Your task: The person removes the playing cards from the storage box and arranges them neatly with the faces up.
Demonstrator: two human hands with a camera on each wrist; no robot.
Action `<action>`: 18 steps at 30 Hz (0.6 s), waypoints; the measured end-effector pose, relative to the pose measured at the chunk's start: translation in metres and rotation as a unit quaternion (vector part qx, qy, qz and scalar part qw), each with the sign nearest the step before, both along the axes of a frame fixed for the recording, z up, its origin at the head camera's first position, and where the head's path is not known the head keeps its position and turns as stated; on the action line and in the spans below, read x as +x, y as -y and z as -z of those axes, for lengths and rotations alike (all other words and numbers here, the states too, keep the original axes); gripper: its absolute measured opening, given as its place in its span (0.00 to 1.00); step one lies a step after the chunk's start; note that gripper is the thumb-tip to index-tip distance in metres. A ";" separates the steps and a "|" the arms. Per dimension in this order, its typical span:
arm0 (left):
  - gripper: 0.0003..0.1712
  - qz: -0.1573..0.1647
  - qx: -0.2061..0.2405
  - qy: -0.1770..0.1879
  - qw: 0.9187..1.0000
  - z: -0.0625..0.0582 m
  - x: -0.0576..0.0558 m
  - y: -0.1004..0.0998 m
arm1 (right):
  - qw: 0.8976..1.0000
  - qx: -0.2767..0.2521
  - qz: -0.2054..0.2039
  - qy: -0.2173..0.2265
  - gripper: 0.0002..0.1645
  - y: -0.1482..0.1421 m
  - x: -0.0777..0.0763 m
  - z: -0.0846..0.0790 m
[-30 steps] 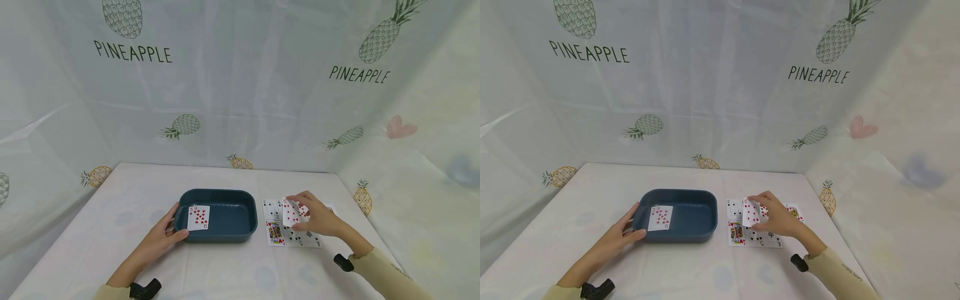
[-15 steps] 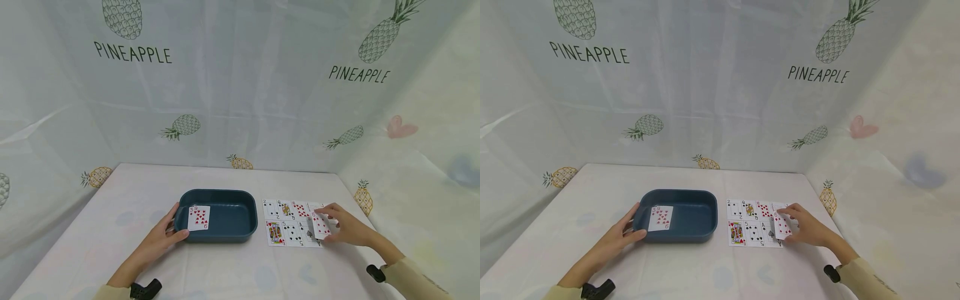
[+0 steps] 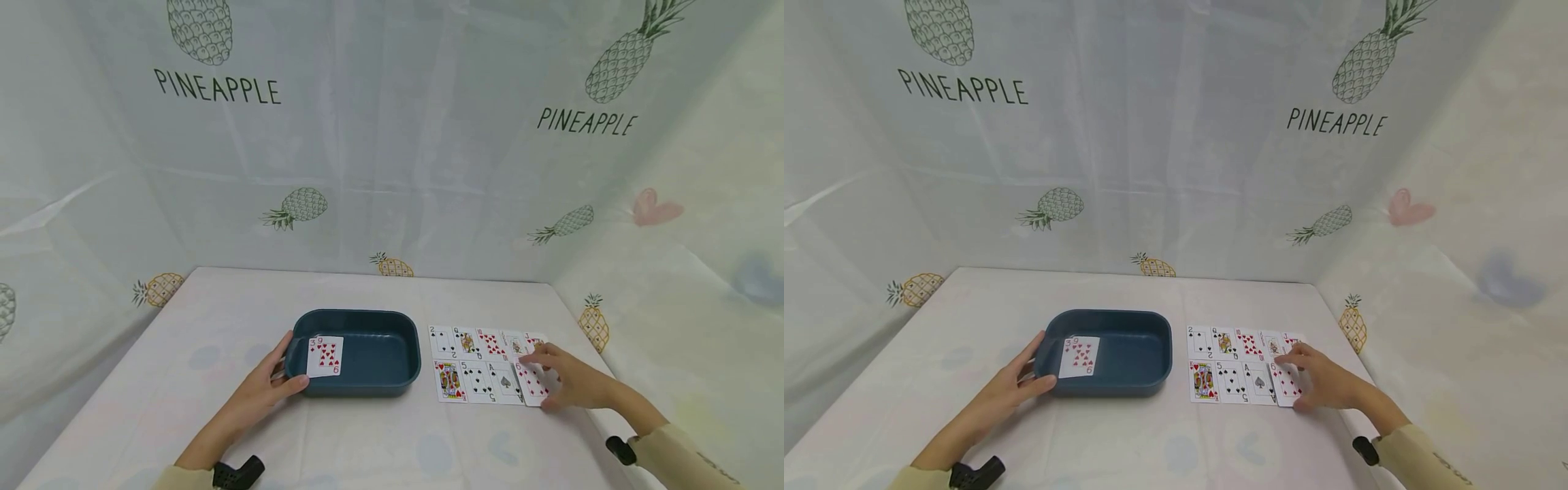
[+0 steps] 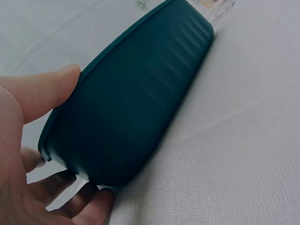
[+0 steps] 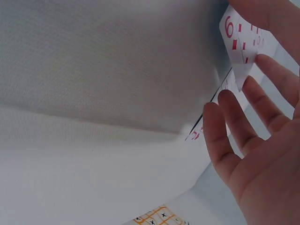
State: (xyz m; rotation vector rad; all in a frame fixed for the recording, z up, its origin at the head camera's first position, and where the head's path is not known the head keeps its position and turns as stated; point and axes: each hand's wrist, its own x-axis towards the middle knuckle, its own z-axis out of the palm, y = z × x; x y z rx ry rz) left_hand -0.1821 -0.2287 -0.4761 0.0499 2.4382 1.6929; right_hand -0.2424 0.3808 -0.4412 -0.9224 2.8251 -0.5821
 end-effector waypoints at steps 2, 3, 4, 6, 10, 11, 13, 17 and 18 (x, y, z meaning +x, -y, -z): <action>0.59 0.001 -0.002 -0.001 1.000 0.000 0.000 0.000 | 1.000 0.011 0.002 0.003 0.46 0.000 0.001 0.000; 0.59 0.001 -0.004 -0.001 1.000 0.000 0.000 0.000 | 1.000 0.017 0.004 0.004 0.46 -0.001 0.001 0.001; 0.59 0.000 -0.006 -0.001 1.000 0.000 0.000 0.000 | 1.000 0.021 0.005 0.003 0.46 -0.001 0.001 0.001; 0.59 0.000 -0.008 -0.001 1.000 0.000 0.000 0.000 | 1.000 0.027 0.007 0.000 0.46 -0.001 0.002 0.002; 0.59 0.000 -0.009 0.000 1.000 0.000 0.000 0.000 | 0.999 0.036 0.003 -0.017 0.45 -0.001 0.001 0.004; 0.59 0.000 -0.009 -0.001 1.000 0.000 0.000 0.000 | 0.999 0.039 0.002 -0.020 0.45 -0.001 0.001 0.004; 0.59 0.000 -0.012 -0.003 1.000 0.000 0.000 0.000 | 0.999 0.045 -0.001 -0.027 0.44 0.000 0.000 0.004; 0.59 0.001 -0.012 -0.006 1.000 0.000 0.000 0.000 | 0.999 0.046 -0.004 -0.029 0.44 0.002 0.000 0.003; 0.59 0.002 -0.012 -0.006 1.000 -0.001 0.000 -0.001 | 0.999 0.045 -0.005 -0.030 0.44 0.002 0.001 0.003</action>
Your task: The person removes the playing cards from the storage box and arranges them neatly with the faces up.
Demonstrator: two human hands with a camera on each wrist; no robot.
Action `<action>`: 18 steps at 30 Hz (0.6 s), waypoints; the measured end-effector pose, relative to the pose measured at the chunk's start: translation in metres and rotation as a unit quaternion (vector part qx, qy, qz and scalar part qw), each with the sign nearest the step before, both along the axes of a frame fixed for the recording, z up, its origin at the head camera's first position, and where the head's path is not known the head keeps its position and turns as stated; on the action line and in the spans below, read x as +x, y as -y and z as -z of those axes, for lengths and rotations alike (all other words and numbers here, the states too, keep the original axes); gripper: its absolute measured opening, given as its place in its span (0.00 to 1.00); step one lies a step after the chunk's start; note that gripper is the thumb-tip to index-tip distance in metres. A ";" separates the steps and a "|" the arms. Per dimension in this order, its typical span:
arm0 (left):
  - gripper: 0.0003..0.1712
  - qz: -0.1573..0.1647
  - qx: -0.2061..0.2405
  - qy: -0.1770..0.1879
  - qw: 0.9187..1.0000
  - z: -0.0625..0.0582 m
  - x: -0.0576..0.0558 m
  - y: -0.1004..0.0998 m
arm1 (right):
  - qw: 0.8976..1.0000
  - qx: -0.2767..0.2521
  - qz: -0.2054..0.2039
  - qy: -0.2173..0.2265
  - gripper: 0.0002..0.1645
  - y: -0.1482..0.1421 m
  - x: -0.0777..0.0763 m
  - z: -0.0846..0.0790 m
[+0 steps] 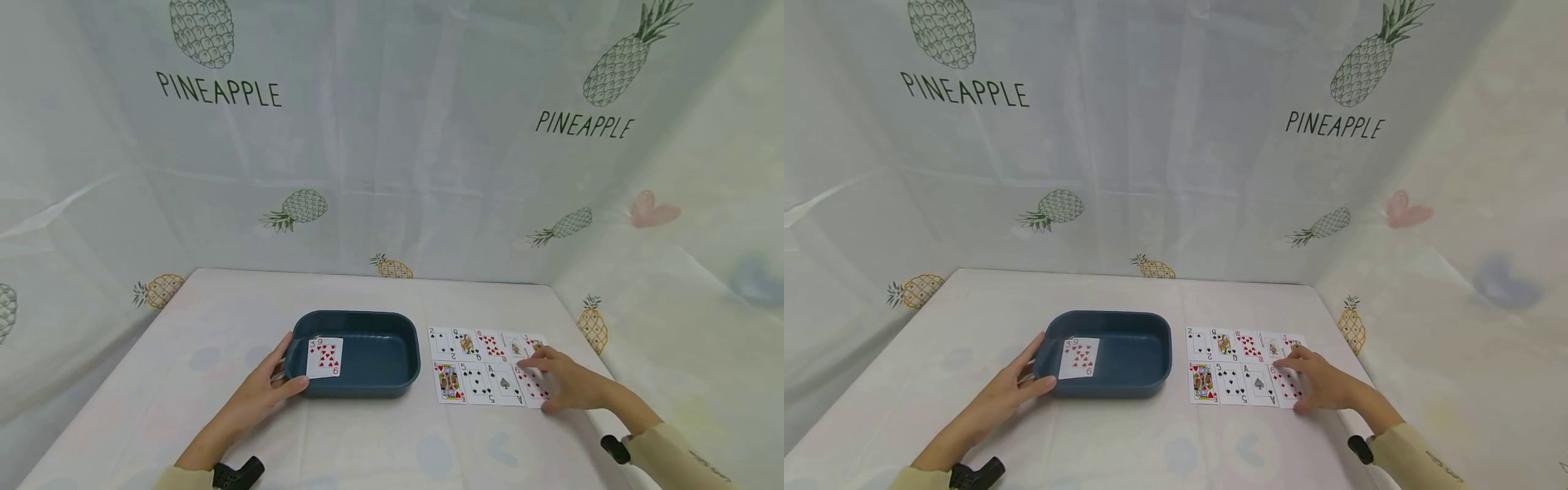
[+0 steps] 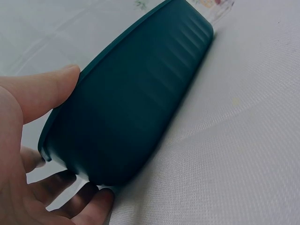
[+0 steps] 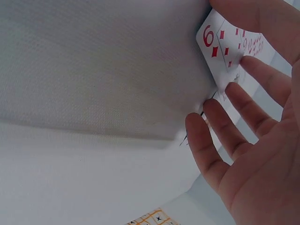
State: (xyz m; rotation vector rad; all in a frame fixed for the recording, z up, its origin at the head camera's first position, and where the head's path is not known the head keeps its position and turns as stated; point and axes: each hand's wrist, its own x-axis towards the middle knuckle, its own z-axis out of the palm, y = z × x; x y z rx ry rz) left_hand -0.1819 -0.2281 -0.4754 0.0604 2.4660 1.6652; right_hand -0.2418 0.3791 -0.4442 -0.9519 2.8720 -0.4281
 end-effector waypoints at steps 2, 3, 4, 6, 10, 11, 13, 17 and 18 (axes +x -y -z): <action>0.59 -0.002 0.002 0.004 1.000 0.000 0.000 0.000 | 1.000 -0.001 -0.002 -0.001 0.44 0.000 0.000 0.000; 0.59 -0.003 0.002 0.006 1.000 0.000 0.000 0.000 | 1.000 0.000 -0.001 0.000 0.44 0.000 0.000 0.000; 0.59 -0.005 0.004 0.009 1.000 0.000 0.000 0.000 | 1.000 0.000 0.000 0.001 0.44 0.000 0.001 0.000; 0.59 -0.004 0.002 0.010 1.000 0.000 -0.001 0.000 | 1.000 -0.001 0.003 0.005 0.44 0.000 0.001 0.000; 0.59 -0.004 0.005 0.009 1.000 0.000 -0.002 0.001 | 1.000 0.000 0.010 0.013 0.44 0.001 0.002 -0.001; 0.59 -0.004 0.005 0.008 1.000 0.000 -0.002 0.001 | 1.000 0.001 0.011 0.012 0.44 0.002 0.002 -0.001; 0.58 -0.006 0.007 0.009 1.000 0.000 -0.002 0.001 | 1.000 0.005 0.010 0.009 0.43 0.002 0.002 -0.002; 0.59 -0.005 0.004 0.008 1.000 0.001 -0.001 0.002 | 1.000 -0.008 0.007 0.005 0.44 0.005 0.000 -0.005; 0.59 -0.005 0.004 0.008 1.000 0.002 -0.001 0.002 | 1.000 -0.011 0.010 0.006 0.44 0.006 -0.001 -0.007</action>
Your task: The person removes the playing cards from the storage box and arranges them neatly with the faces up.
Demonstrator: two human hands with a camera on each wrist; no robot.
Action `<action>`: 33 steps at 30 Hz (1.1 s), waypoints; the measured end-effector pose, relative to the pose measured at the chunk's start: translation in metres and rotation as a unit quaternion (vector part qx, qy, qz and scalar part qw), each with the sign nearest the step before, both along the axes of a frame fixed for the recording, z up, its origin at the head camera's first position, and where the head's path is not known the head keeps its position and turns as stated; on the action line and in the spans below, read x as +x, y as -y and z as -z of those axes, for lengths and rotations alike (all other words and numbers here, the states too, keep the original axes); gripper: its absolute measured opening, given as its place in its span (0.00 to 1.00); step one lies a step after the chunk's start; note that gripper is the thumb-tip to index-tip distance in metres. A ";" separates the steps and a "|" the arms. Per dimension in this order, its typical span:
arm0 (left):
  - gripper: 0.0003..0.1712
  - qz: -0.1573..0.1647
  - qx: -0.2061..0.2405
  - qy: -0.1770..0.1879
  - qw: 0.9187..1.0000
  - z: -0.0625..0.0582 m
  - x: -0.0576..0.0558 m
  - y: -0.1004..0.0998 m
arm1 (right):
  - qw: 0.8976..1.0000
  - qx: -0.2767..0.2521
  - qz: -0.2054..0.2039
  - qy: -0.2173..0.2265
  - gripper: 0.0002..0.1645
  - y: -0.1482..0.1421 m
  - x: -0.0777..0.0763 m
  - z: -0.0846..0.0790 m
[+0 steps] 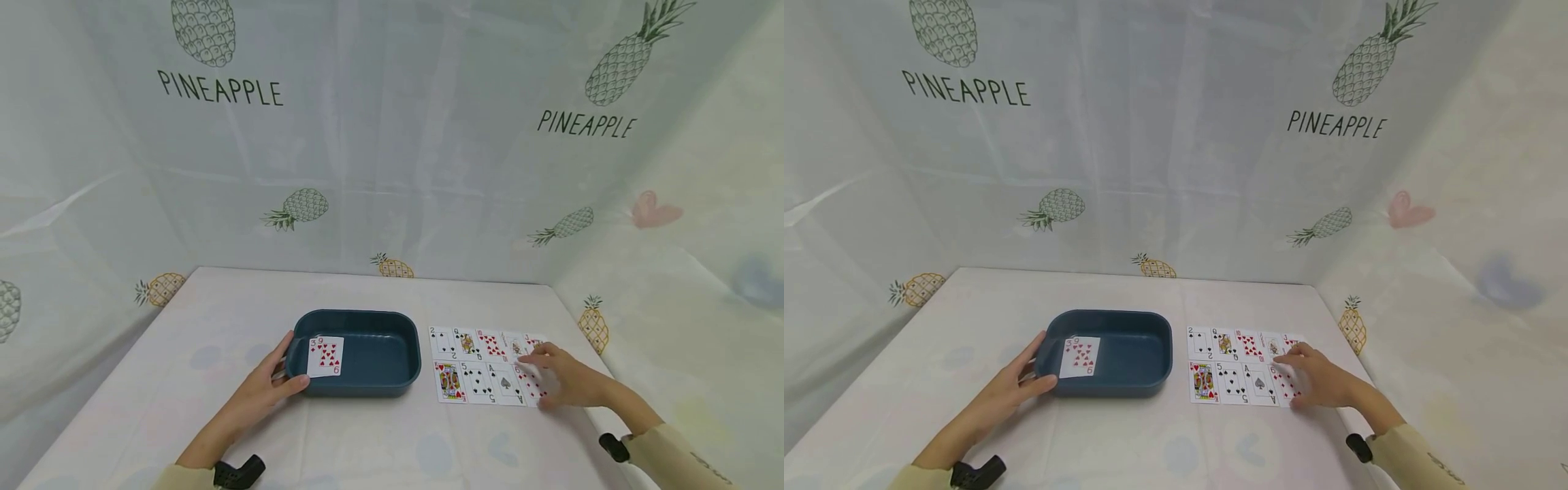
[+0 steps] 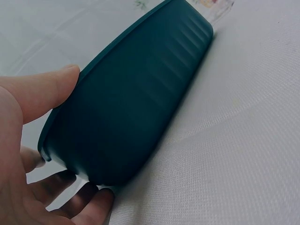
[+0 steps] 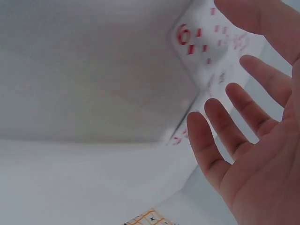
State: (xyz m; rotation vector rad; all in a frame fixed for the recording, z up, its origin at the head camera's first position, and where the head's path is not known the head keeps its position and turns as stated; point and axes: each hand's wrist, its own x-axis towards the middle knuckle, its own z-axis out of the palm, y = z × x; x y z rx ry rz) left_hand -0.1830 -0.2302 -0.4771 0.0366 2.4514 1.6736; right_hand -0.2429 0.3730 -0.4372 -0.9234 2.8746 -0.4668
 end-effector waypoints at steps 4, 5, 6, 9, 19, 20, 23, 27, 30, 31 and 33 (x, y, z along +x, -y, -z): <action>0.58 -0.002 -0.001 0.002 1.000 0.000 -0.001 0.000 | 1.000 -0.018 0.016 0.006 0.43 0.010 -0.005 -0.008; 0.58 -0.002 0.000 0.001 1.000 0.000 -0.001 0.000 | 1.000 -0.020 0.020 0.008 0.43 0.015 -0.007 -0.011; 0.58 -0.002 0.001 0.001 1.000 0.001 -0.001 0.001 | 0.999 -0.023 0.025 0.008 0.42 0.020 -0.008 -0.014; 0.58 -0.001 0.002 0.002 1.000 0.001 -0.001 0.001 | 0.999 -0.037 0.018 0.001 0.42 0.042 -0.012 -0.021; 0.58 0.000 0.004 0.001 1.000 0.001 -0.001 0.001 | 0.997 -0.077 -0.021 -0.018 0.43 0.128 -0.033 -0.037; 0.58 0.000 0.003 0.002 1.000 0.001 -0.001 0.000 | 0.996 -0.084 -0.025 -0.018 0.43 0.137 -0.035 -0.038; 0.59 -0.002 0.001 0.005 1.000 0.001 -0.001 -0.001 | 0.993 -0.107 -0.036 -0.018 0.43 0.162 -0.041 -0.040; 0.59 -0.002 -0.002 0.006 1.000 0.001 -0.001 0.000 | 0.990 -0.131 -0.047 -0.018 0.44 0.198 -0.045 -0.041; 0.58 0.000 -0.004 0.004 1.000 0.000 -0.001 0.000 | 0.988 -0.145 -0.057 -0.017 0.44 0.225 -0.047 -0.041; 0.58 0.000 -0.005 0.003 1.000 0.000 0.000 0.000 | 0.987 -0.151 -0.060 -0.016 0.44 0.234 -0.047 -0.041; 0.58 0.000 -0.006 0.001 1.000 -0.001 0.000 0.001 | 0.985 -0.160 -0.065 -0.011 0.44 0.251 -0.047 -0.041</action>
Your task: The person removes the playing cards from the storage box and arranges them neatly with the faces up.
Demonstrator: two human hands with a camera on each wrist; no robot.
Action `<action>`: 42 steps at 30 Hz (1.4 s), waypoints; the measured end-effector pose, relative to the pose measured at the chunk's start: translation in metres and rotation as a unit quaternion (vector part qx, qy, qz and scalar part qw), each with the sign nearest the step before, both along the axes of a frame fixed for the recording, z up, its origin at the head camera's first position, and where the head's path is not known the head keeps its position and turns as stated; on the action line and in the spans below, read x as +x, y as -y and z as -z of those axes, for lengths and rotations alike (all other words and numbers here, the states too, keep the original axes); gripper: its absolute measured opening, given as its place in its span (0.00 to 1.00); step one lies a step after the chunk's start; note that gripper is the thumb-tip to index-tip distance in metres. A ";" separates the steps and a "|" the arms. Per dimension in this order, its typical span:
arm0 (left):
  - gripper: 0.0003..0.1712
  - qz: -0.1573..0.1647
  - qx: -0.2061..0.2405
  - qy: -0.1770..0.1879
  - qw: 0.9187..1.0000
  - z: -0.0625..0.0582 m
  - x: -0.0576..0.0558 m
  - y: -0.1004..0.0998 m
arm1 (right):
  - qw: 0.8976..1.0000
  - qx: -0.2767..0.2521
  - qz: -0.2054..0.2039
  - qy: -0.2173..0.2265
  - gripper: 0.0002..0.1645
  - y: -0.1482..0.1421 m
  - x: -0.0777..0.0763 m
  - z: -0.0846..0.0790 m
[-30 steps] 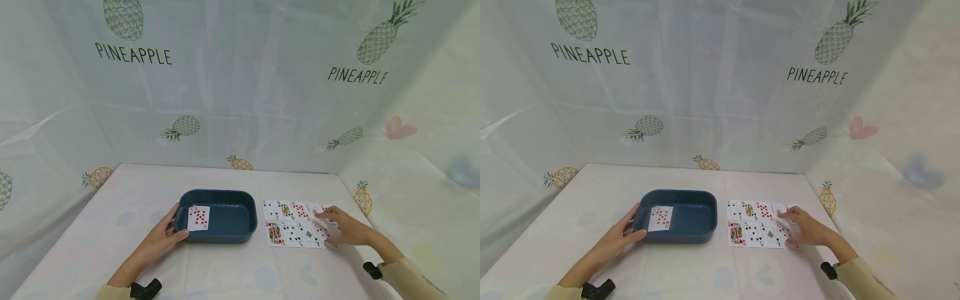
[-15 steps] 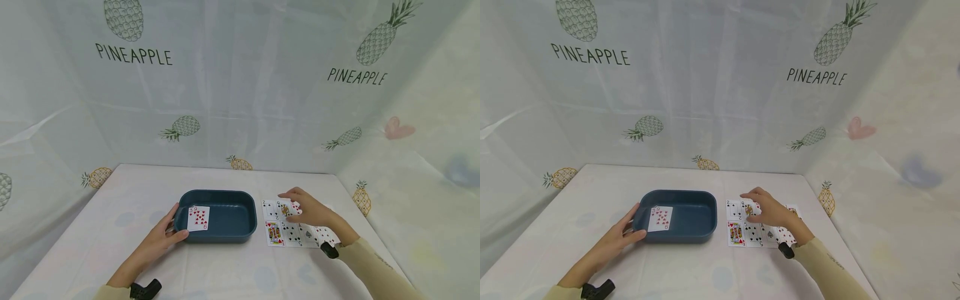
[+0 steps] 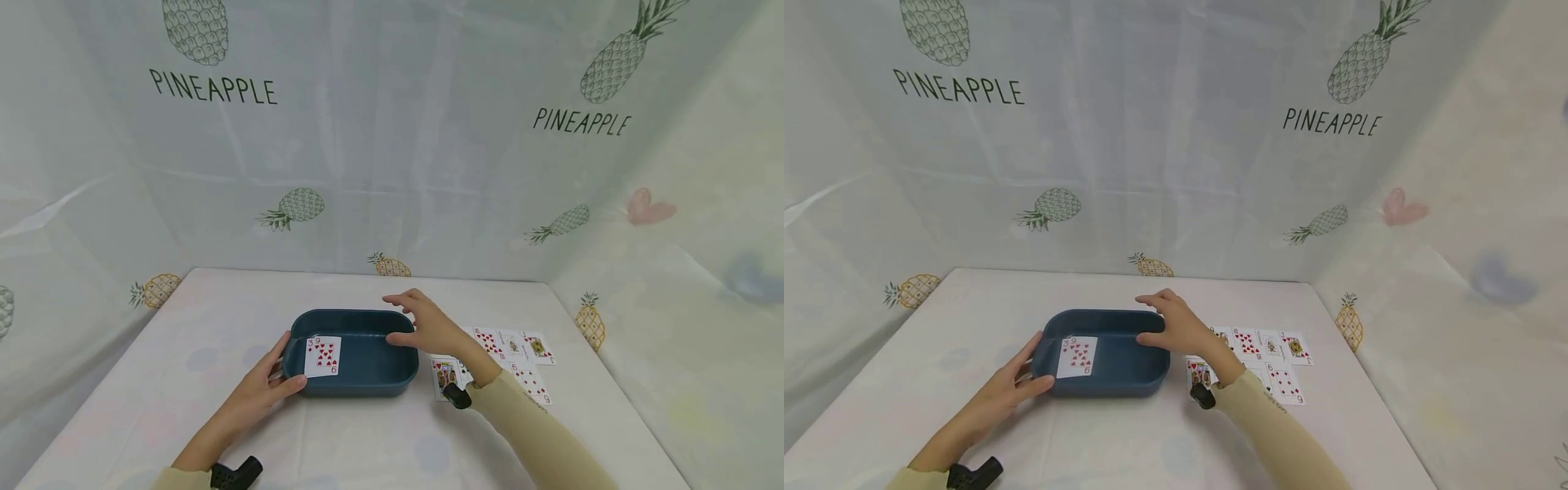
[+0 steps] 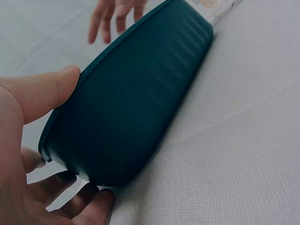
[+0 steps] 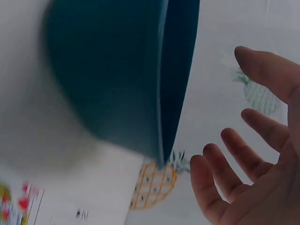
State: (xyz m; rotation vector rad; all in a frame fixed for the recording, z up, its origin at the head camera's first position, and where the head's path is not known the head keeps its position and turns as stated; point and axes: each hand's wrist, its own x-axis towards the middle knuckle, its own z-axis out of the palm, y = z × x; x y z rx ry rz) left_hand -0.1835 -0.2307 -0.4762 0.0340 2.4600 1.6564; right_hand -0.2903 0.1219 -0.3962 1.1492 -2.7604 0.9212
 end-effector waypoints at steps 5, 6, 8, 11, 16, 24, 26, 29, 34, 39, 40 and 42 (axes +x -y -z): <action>0.58 -0.001 0.001 -0.002 1.000 -0.002 0.000 0.001 | 1.000 -0.006 -0.011 0.025 0.44 0.041 0.002 0.006; 0.58 -0.001 0.002 -0.001 1.000 -0.002 0.000 0.001 | 0.999 -0.003 -0.013 0.031 0.44 0.048 0.003 0.008; 0.58 0.001 0.002 0.001 1.000 -0.001 0.000 0.000 | 0.999 0.003 -0.014 0.045 0.45 0.060 0.004 0.013; 0.58 0.003 0.001 0.001 1.000 -0.001 0.000 0.000 | 0.998 0.017 -0.010 0.052 0.45 0.078 0.005 0.021; 0.57 0.008 0.006 -0.008 1.000 0.001 -0.001 0.002 | 0.997 0.037 0.013 0.059 0.45 0.102 0.007 0.033; 0.56 0.017 0.028 -0.008 0.999 0.001 -0.001 0.003 | 0.995 0.057 0.021 0.073 0.46 0.124 0.010 0.055; 0.56 0.022 0.034 -0.008 0.999 0.001 -0.001 0.003 | 0.995 0.068 0.025 0.063 0.46 0.127 0.010 0.059; 0.56 0.026 0.035 -0.011 0.999 0.001 0.000 0.003 | 0.994 0.086 0.034 0.052 0.48 0.129 0.010 0.062; 0.56 0.026 0.035 -0.015 0.999 0.000 -0.001 0.004 | 0.992 0.102 0.048 0.047 0.50 0.130 0.012 0.063; 0.56 0.022 0.034 -0.012 0.999 -0.001 -0.001 0.003 | 0.991 0.111 0.058 0.046 0.50 0.129 0.014 0.061; 0.56 0.021 0.034 -0.010 0.999 -0.001 -0.001 0.003 | 0.991 0.113 0.061 0.045 0.50 0.128 0.015 0.060; 0.56 0.021 0.031 -0.009 0.999 -0.001 -0.001 0.002 | 0.990 0.118 0.066 0.045 0.50 0.127 0.016 0.059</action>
